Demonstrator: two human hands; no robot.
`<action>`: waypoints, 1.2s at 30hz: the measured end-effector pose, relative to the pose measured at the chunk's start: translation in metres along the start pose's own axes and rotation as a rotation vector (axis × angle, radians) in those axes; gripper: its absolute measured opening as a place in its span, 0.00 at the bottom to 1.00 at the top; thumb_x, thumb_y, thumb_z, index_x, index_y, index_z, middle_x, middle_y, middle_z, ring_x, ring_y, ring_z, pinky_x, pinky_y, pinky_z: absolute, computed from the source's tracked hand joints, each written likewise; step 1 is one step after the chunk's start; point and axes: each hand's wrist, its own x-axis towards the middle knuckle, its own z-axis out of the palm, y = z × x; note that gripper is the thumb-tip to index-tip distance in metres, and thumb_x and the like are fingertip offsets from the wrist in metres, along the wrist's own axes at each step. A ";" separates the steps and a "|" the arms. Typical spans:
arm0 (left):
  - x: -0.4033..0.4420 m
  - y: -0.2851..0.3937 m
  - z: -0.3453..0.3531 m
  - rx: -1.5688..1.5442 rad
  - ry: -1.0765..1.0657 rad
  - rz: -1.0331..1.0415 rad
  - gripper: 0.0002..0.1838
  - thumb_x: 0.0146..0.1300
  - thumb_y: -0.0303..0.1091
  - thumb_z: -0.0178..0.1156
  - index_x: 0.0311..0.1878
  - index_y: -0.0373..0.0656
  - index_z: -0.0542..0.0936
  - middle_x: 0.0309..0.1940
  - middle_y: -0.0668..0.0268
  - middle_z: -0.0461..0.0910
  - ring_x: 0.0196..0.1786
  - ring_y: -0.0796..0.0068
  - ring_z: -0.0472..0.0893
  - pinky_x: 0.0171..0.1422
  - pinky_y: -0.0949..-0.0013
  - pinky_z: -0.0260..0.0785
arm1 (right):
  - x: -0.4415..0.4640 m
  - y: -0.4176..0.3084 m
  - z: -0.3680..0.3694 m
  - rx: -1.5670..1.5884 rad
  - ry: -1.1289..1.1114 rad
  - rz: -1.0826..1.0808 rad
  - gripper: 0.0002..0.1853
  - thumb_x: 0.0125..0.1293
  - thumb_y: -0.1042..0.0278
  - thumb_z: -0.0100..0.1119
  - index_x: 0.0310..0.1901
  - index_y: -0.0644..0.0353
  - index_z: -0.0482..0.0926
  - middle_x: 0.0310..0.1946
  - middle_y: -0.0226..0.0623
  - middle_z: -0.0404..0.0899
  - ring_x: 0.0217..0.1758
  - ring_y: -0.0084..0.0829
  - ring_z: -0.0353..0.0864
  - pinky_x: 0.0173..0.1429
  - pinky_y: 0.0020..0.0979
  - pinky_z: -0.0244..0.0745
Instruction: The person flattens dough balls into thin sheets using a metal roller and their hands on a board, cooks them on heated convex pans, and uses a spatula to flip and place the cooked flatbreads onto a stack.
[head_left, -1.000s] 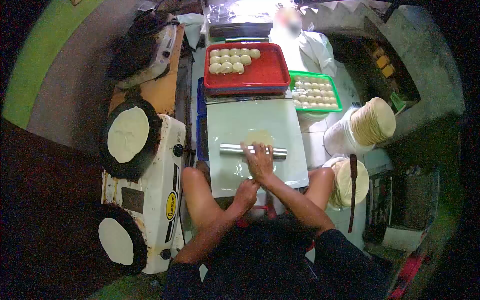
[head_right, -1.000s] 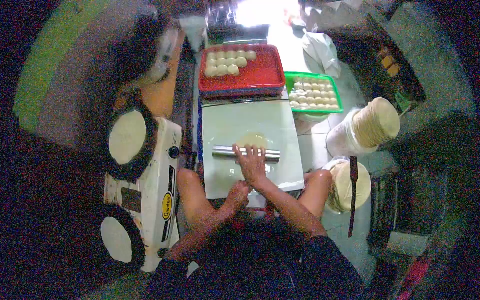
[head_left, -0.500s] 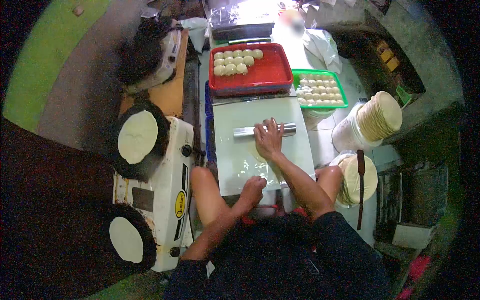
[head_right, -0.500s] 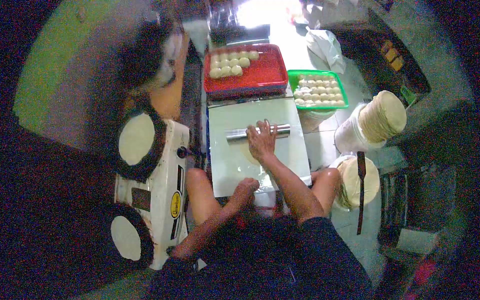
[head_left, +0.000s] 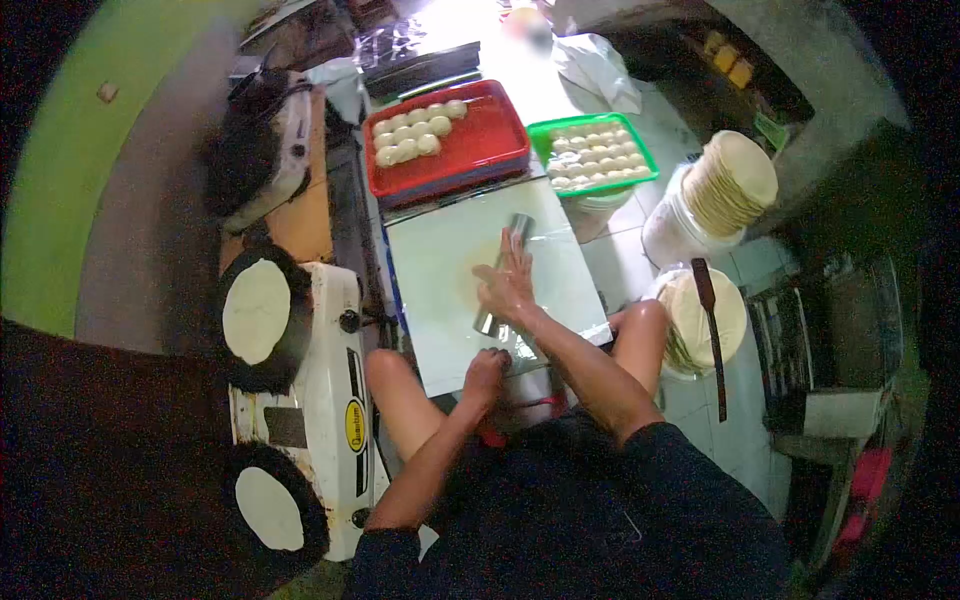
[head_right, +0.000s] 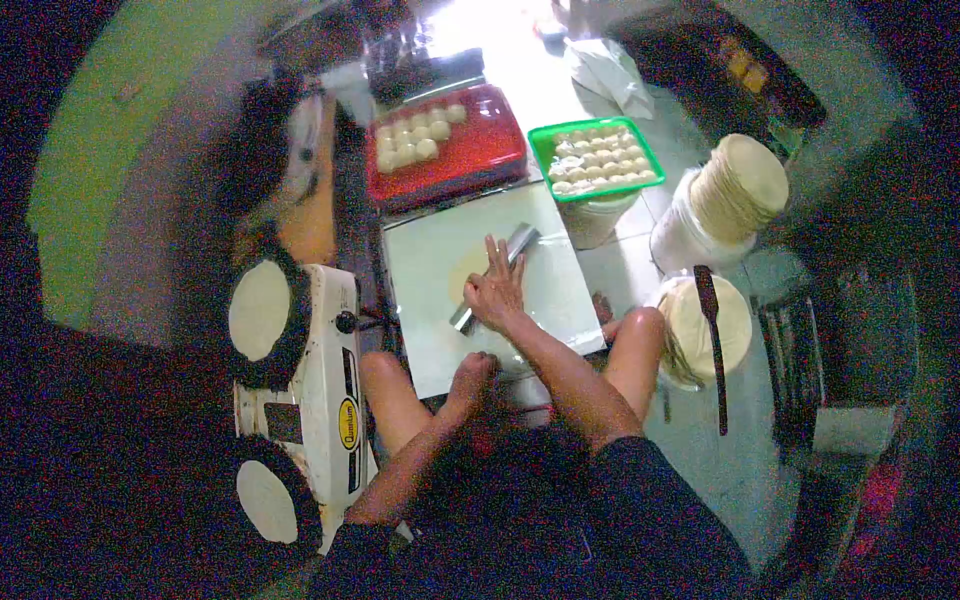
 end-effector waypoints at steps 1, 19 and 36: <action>0.004 -0.007 0.006 -0.029 0.011 -0.001 0.08 0.51 0.22 0.60 0.36 0.40 0.78 0.37 0.50 0.77 0.45 0.44 0.78 0.49 0.47 0.72 | 0.001 0.002 -0.002 -0.002 0.001 0.040 0.27 0.62 0.69 0.56 0.65 0.41 0.77 0.78 0.62 0.48 0.80 0.59 0.52 0.80 0.56 0.50; 0.002 0.003 -0.019 -0.099 -0.109 -0.042 0.26 0.38 0.24 0.75 0.45 0.39 0.77 0.42 0.51 0.78 0.50 0.44 0.77 0.53 0.48 0.72 | 0.045 0.000 -0.002 0.077 0.122 0.089 0.15 0.61 0.61 0.57 0.40 0.62 0.89 0.76 0.56 0.58 0.82 0.54 0.49 0.80 0.67 0.35; 0.004 -0.002 -0.009 -0.049 -0.074 -0.023 0.15 0.44 0.20 0.63 0.39 0.36 0.79 0.39 0.49 0.79 0.47 0.44 0.77 0.55 0.49 0.74 | 0.010 -0.012 -0.014 0.015 -0.260 -0.170 0.34 0.66 0.67 0.59 0.74 0.37 0.65 0.71 0.29 0.69 0.78 0.39 0.61 0.80 0.63 0.41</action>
